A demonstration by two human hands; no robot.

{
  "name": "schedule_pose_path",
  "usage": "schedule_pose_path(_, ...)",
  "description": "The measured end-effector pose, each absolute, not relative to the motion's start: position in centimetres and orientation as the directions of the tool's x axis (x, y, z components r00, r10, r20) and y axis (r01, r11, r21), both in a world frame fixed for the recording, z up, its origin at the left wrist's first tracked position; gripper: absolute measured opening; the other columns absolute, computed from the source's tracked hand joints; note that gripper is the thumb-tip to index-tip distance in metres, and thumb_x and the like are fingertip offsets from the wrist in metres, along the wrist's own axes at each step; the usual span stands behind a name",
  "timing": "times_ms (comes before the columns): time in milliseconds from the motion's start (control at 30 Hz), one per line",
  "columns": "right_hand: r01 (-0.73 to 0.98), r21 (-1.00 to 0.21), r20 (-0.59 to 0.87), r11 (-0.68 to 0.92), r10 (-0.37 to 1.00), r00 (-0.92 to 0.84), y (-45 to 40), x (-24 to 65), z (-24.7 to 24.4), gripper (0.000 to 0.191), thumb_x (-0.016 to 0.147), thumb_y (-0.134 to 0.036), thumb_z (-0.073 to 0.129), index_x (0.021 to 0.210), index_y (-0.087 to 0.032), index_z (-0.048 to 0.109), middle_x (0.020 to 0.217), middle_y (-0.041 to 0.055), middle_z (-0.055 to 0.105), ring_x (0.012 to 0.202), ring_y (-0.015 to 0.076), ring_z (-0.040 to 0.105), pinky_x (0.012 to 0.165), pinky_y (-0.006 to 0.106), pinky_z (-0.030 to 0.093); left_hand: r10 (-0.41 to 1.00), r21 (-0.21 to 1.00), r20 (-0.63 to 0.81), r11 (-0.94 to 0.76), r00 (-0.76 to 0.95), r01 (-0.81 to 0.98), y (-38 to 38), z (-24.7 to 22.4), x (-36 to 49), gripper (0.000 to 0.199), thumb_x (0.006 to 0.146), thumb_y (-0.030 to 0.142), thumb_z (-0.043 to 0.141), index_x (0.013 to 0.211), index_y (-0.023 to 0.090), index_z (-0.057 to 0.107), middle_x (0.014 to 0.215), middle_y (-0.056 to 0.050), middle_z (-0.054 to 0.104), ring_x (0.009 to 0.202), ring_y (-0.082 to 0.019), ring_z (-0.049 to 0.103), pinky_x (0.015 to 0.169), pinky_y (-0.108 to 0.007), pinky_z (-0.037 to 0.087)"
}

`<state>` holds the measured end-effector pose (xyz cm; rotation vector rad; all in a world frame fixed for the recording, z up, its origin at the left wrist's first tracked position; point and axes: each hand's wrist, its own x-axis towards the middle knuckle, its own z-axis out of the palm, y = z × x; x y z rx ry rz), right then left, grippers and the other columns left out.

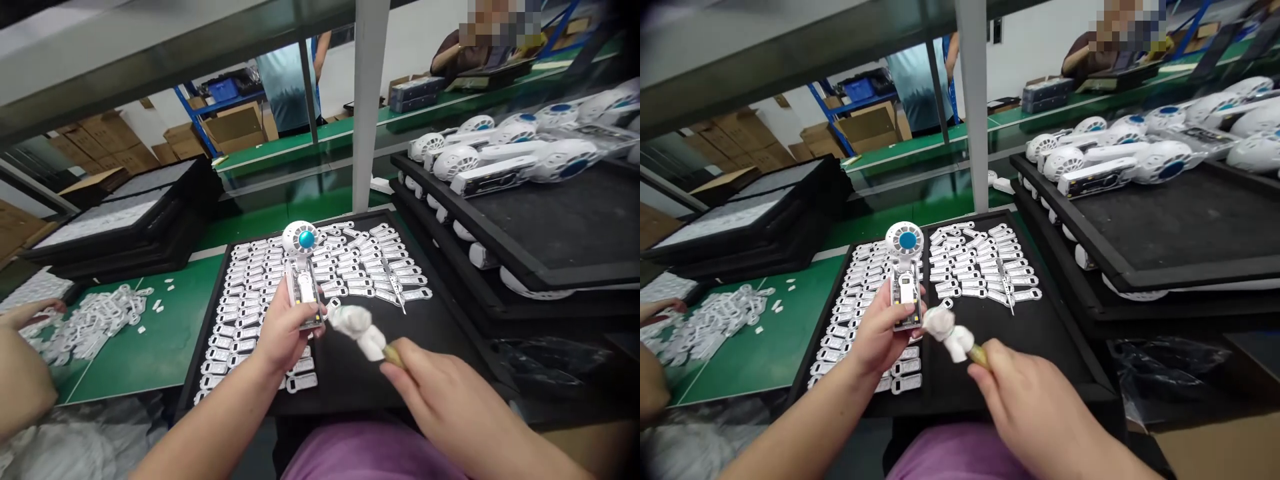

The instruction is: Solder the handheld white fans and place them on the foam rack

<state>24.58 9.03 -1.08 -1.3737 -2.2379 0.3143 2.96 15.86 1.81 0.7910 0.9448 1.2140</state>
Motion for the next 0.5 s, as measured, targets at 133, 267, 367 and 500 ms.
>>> schedule_pose_path(133, 0.845, -0.415, 0.246, 0.337, 0.936, -0.252, 9.3, 27.1, -3.5, 0.025, 0.102, -0.034, 0.043, 0.078, -0.026, 0.044, 0.062, -0.0029, 0.061, 0.047, 0.0182, 0.061, 0.046, 0.031, 0.031, 0.977, 0.929, -0.197, 0.211, 0.078, -0.304, 18.7, 1.6, 1.3, 0.050, 0.066, 0.012, 0.068, 0.110, 0.023, 0.049, 0.101, -0.003, 0.061, 0.068, -0.013, 0.059, 0.046, -0.021, 0.040)
schedule_pose_path(267, 0.865, -0.386, 0.213, 0.321, 0.943, -0.255, 9.3, 27.7, -4.3, 0.025, 0.100, -0.031, 0.047, 0.076, -0.026, 0.046, 0.063, -0.0027, 0.063, 0.051, 0.0200, 0.063, 0.047, 0.032, 0.031, 0.982, 0.940, -0.177, 0.189, 0.070, -0.284, 21.9, 1.9, 1.0, 0.046, 0.068, 0.012, 0.065, 0.110, 0.021, 0.048, 0.095, -0.002, 0.059, 0.066, -0.012, 0.058, 0.045, -0.020, 0.038)
schedule_pose_path(367, 0.778, -0.519, 0.307, 0.354, 0.927, -0.217, 8.9, 27.4, -2.4, 0.025, 0.102, -0.030, 0.044, 0.078, -0.026, 0.047, 0.061, -0.0039, 0.060, 0.049, 0.0162, 0.060, 0.046, 0.030, 0.033, 0.983, 0.933, -0.102, 0.148, 0.152, -0.329, 22.0, 2.5, 2.1, 0.041, 0.078, 0.025, 0.066, 0.114, 0.024, 0.046, 0.095, -0.002, 0.059, 0.067, -0.014, 0.059, 0.045, -0.021, 0.041)
schedule_pose_path(500, 0.642, -0.629, 0.528, 0.439, 0.847, -0.062, 8.4, 26.3, -0.1, 0.024, 0.104, -0.033, 0.035, 0.086, -0.024, 0.049, 0.062, -0.0010, 0.058, 0.051, 0.0163, 0.058, 0.053, 0.029, 0.039, 0.965, 0.871, 0.024, 0.108, 0.260, -0.479, 19.7, 3.0, 4.8, 0.041, 0.087, 0.051, 0.063, 0.116, 0.025, 0.048, 0.097, -0.004, 0.061, 0.069, -0.018, 0.062, 0.044, -0.024, 0.045)
